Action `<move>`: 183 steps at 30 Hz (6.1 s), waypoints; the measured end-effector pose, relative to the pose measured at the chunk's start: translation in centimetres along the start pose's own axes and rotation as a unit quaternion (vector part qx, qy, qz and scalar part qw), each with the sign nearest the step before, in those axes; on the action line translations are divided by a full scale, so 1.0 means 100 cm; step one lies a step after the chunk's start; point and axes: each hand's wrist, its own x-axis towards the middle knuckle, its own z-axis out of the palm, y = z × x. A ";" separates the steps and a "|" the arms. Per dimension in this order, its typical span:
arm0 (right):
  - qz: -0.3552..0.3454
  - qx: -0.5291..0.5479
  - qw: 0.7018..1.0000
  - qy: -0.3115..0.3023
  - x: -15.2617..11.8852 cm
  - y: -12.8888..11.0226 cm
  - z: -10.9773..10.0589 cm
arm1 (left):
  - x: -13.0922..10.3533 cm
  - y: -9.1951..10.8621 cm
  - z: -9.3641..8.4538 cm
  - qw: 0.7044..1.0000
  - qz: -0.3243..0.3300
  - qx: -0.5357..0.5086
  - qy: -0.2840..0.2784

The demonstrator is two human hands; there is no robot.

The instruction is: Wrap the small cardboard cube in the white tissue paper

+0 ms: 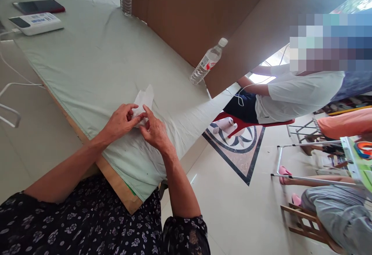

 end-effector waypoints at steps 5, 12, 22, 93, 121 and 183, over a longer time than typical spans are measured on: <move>0.007 0.052 0.998 0.046 0.009 0.010 -0.010 | -0.001 -0.003 0.004 1.000 0.023 0.000 0.003; -0.018 0.006 0.999 0.042 0.033 0.031 -0.004 | -0.006 -0.001 0.009 0.995 0.064 0.082 0.009; 0.245 0.171 0.948 0.105 0.052 0.043 -0.008 | -0.005 -0.008 0.015 0.992 0.073 0.099 0.017; 0.123 0.120 0.984 0.055 0.035 0.024 0.012 | 0.009 -0.016 -0.021 0.955 0.011 -0.248 -0.164; -0.003 0.045 0.997 0.065 0.012 0.026 0.005 | 0.012 -0.020 -0.014 0.913 -0.076 -0.361 -0.176; -0.109 -0.148 0.983 0.027 -0.003 0.010 0.009 | 0.007 -0.027 -0.007 0.972 0.028 -0.212 -0.099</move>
